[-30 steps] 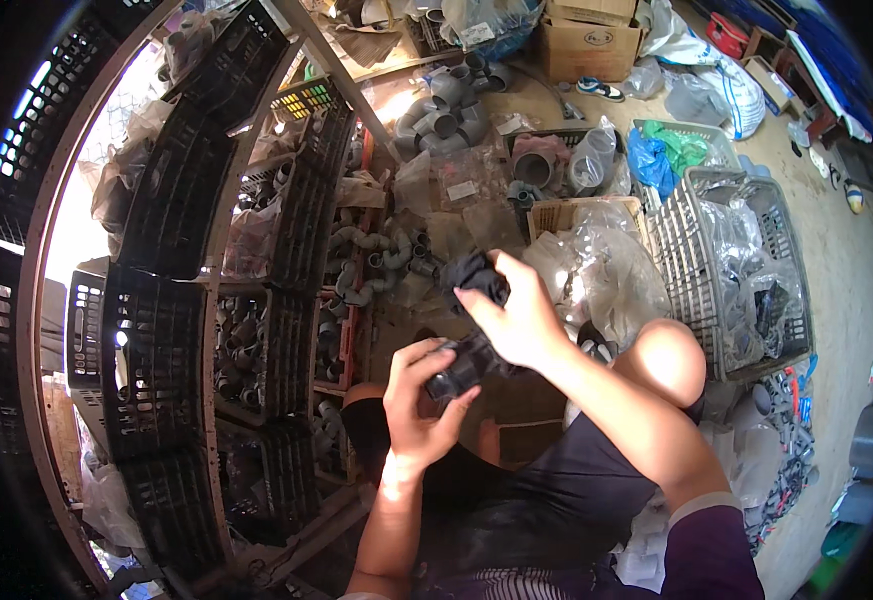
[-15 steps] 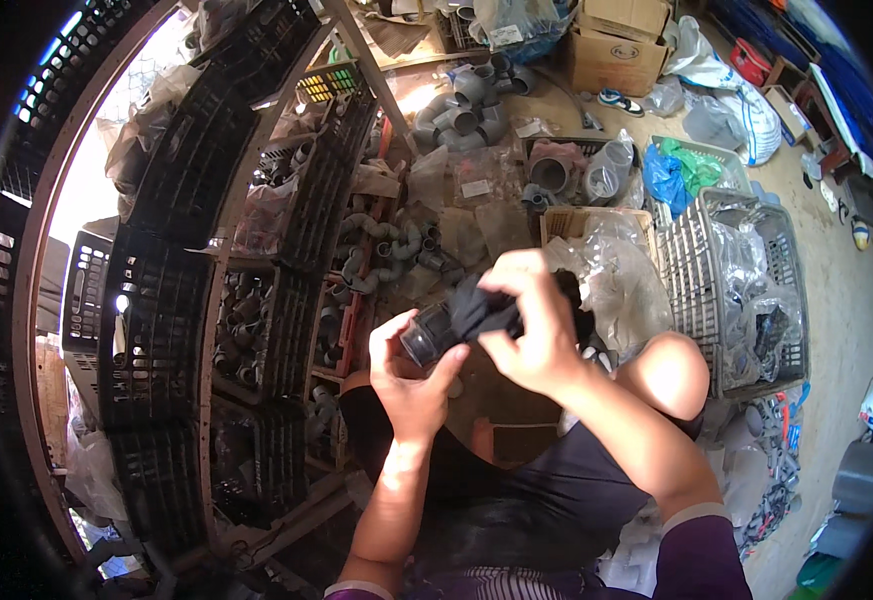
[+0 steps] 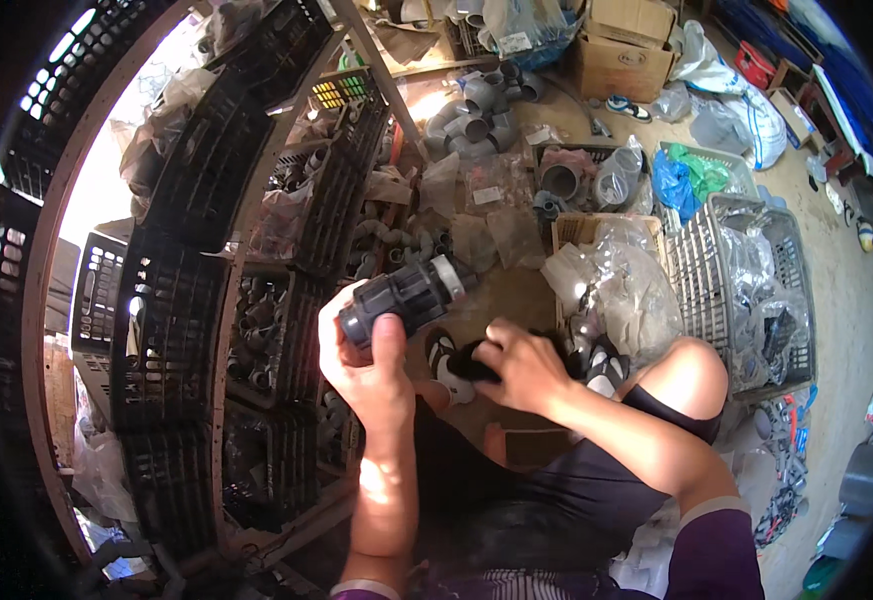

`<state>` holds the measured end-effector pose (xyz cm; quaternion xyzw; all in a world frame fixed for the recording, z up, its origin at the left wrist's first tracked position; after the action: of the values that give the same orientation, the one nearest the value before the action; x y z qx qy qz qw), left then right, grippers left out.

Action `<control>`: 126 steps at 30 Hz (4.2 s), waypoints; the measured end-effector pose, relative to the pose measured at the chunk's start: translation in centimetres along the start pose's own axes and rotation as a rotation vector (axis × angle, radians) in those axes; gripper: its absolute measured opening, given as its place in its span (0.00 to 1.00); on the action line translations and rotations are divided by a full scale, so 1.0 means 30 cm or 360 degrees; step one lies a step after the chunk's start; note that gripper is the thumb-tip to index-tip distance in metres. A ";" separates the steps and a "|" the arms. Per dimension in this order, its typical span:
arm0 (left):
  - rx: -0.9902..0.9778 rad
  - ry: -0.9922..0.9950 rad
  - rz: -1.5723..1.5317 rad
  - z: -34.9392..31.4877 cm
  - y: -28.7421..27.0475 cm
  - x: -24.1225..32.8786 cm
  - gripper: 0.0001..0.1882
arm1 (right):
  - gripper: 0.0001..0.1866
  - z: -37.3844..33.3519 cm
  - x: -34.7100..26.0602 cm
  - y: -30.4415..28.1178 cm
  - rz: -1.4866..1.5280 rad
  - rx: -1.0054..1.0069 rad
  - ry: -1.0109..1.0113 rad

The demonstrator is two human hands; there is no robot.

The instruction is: Cleaning and assembling black PVC plumbing fittings in a warehouse storage area.

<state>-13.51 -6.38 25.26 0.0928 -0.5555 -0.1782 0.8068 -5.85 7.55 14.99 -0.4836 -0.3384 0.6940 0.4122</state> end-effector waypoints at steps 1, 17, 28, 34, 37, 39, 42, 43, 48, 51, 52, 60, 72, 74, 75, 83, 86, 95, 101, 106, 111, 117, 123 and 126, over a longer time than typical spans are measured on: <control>-0.0120 0.0161 0.0232 0.005 0.016 0.026 0.22 | 0.13 0.011 0.052 -0.049 0.0188 0.0079 0.0228; -0.0352 -0.0118 0.0172 -0.149 0.093 -0.124 0.30 | 0.18 0.071 0.141 -0.149 0.1485 0.0458 0.0517; -0.0461 0.0154 0.0421 -0.220 0.136 -0.073 0.34 | 0.10 0.048 0.438 -0.200 0.1603 0.0937 0.1050; -0.0397 0.0063 0.0351 -0.201 0.112 -0.111 0.34 | 0.25 0.032 0.285 -0.178 0.2890 0.0910 0.0902; -0.0403 0.0092 0.0369 -0.208 0.116 -0.114 0.34 | 0.24 0.047 0.193 -0.277 0.1748 0.0825 0.0429; -0.0325 0.0129 0.0390 -0.209 0.112 -0.100 0.30 | 0.26 0.042 0.152 -0.291 0.1059 0.0773 0.0295; 0.0103 -0.0043 0.0201 -0.198 0.019 -0.121 0.21 | 0.32 0.069 0.137 -0.142 0.1987 0.0495 0.0398; 0.0220 -0.0219 -0.0058 -0.199 0.001 -0.169 0.17 | 0.33 0.069 0.111 -0.134 0.2035 0.0356 0.0346; 0.0158 -0.0302 0.0093 -0.203 0.021 -0.189 0.13 | 0.28 0.060 0.111 -0.141 0.2158 0.0418 0.0353; 0.0102 -0.0282 0.0065 -0.209 0.022 -0.184 0.23 | 0.26 0.068 0.104 -0.218 0.1687 0.0567 0.0220; 0.0086 -0.0227 0.0168 -0.206 0.025 -0.176 0.26 | 0.25 0.067 0.085 -0.262 0.1344 0.0644 0.0079; -0.0121 -0.0056 0.0414 -0.225 0.078 -0.131 0.26 | 0.25 0.049 0.048 -0.295 0.0713 0.0687 0.0025; 0.0020 -0.0022 0.0354 -0.205 0.030 -0.179 0.30 | 0.32 0.052 0.012 -0.290 -0.0154 0.0939 -0.0169; 0.0023 -0.0032 0.0362 -0.203 0.022 -0.188 0.30 | 0.32 0.055 0.015 -0.293 -0.0123 0.0928 -0.0150; 0.0020 -0.0043 0.0371 -0.203 0.021 -0.192 0.30 | 0.32 0.056 0.020 -0.295 -0.0093 0.0920 -0.0126; 0.0152 0.0072 0.0324 -0.196 -0.018 -0.165 0.28 | 0.20 0.023 0.281 -0.305 0.0831 0.1175 0.0579; 0.0141 0.0018 0.0353 -0.191 -0.012 -0.161 0.28 | 0.14 0.023 0.161 -0.379 0.0507 0.1234 0.0141; -0.0251 0.0377 0.0538 -0.152 0.031 -0.097 0.32 | 0.22 0.077 -0.018 -0.272 -0.0014 0.0610 -0.0242; -0.0572 0.0456 0.0885 -0.146 0.073 -0.085 0.31 | 0.17 0.080 0.011 -0.228 -0.0208 0.0520 -0.0145; -0.0486 0.0483 0.0613 -0.157 0.011 -0.047 0.34 | 0.10 0.089 0.112 -0.147 -0.0370 0.0244 -0.0028; -0.0449 0.0371 0.0440 -0.141 0.026 -0.054 0.33 | 0.17 0.074 0.107 -0.316 0.0187 0.0758 0.0009; -0.0427 0.0439 0.0461 -0.161 0.023 -0.072 0.33 | 0.23 0.061 -0.004 -0.246 0.0131 0.0627 -0.0182; -0.0682 0.0597 0.0834 -0.166 0.039 -0.066 0.31 | 0.17 0.064 0.016 -0.214 0.0016 0.0503 -0.0281; -0.0669 0.0534 0.0754 -0.162 0.025 -0.079 0.30 | 0.18 0.055 0.025 -0.305 0.0174 0.0728 -0.0156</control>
<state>-9.60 -5.00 21.69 -0.1785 -0.3726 -0.0789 0.9072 -5.33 12.04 23.15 -0.3611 -0.1654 0.7965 0.4559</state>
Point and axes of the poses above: each hand's wrist, its own z-axis towards the middle knuckle, its own y-axis out of the palm, x = y × z, the point moved 10 cm from there along z, towards the middle knuckle, and after that the axes turned 12 degrees about -z, right-handed, at the moved point
